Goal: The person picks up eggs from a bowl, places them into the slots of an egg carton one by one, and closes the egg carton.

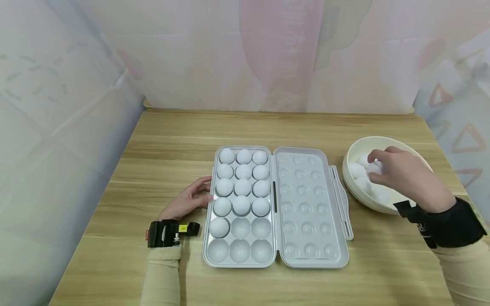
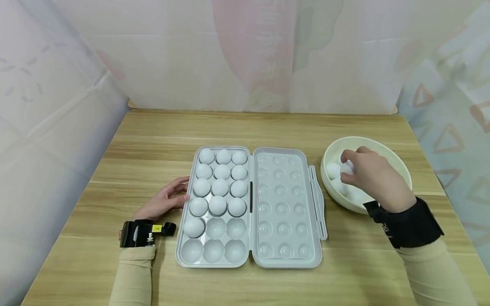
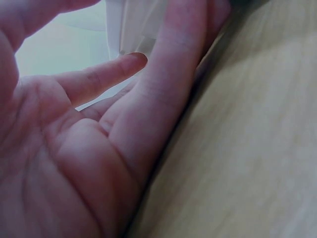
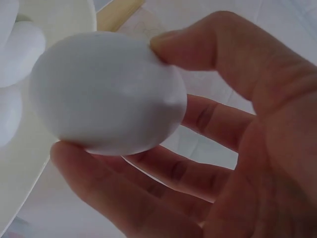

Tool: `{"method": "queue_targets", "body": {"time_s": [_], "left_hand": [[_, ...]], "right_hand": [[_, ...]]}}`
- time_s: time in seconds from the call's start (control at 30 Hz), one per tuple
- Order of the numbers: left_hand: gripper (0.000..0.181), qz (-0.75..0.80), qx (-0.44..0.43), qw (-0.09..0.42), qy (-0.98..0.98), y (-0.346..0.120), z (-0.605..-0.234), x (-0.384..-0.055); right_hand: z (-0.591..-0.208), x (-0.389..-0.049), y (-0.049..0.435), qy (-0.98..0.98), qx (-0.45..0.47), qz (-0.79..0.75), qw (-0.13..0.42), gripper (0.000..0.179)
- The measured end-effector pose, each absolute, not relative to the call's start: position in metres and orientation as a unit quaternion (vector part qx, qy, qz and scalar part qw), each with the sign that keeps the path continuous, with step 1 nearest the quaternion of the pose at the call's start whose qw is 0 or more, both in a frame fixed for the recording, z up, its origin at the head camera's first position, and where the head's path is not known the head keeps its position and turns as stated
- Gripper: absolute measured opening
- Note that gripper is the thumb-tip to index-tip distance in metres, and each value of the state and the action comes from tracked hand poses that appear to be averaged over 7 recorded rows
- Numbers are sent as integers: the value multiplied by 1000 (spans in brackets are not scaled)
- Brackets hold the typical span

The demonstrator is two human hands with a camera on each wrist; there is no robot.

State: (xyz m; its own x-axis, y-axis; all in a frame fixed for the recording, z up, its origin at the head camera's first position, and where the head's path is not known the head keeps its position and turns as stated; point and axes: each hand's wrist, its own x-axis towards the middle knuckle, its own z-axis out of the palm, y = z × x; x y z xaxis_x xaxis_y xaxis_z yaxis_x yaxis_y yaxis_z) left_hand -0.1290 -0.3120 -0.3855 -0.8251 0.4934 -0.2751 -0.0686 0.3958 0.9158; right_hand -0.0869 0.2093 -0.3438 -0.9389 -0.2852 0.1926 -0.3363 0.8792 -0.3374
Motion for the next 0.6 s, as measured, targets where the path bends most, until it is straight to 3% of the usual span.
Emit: {"method": "queue_targets", "body": {"time_s": [0.6], "left_hand": [[58,541,135,265,786,-313,-387,-129]], "right_hand": [[-328,-76,169,-955,186,223,65,26]]}}
